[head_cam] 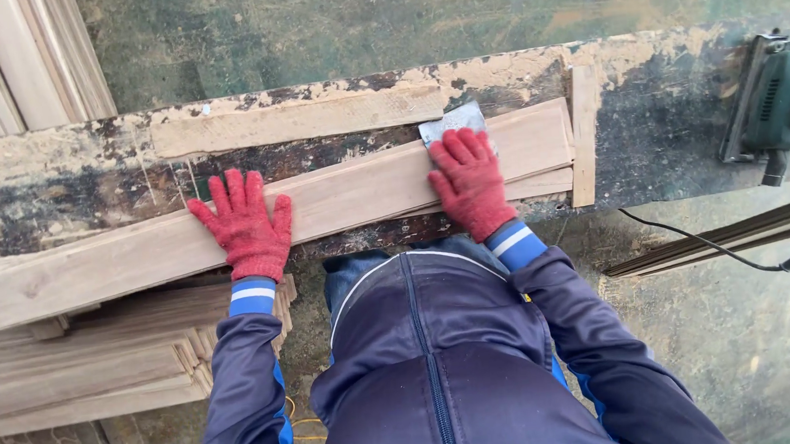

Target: Sanding a wooden plank using an orbital sander and manual sandpaper.

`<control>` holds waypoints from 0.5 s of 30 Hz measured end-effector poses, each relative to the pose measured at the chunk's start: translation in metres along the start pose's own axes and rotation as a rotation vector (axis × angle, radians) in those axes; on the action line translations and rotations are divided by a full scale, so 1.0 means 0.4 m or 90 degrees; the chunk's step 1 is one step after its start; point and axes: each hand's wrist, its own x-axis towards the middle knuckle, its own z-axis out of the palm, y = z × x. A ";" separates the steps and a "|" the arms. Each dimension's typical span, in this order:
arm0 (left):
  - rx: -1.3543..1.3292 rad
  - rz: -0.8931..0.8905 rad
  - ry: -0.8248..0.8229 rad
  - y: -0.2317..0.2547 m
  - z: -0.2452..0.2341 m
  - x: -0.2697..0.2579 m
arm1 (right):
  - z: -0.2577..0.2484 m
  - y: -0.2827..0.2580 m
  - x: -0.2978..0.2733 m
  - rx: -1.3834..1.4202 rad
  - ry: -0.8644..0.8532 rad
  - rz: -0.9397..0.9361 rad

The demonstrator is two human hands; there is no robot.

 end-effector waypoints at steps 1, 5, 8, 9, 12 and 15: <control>0.003 -0.008 -0.004 0.002 -0.002 -0.001 | -0.016 -0.010 0.008 0.006 -0.004 -0.006; -0.008 -0.012 -0.012 0.013 -0.033 -0.004 | -0.102 0.022 0.013 -0.007 0.009 -0.074; 0.006 -0.031 -0.041 0.019 -0.047 0.004 | -0.143 0.110 -0.031 -0.033 -0.001 -0.051; 0.012 -0.032 -0.054 0.018 -0.044 -0.002 | -0.147 0.141 -0.054 -0.048 0.002 -0.023; -0.022 -0.029 -0.022 0.019 -0.045 0.001 | -0.122 0.146 -0.090 0.002 -0.029 -0.040; -0.036 -0.038 -0.008 0.024 -0.041 0.001 | -0.065 0.011 -0.020 0.181 -0.054 -0.191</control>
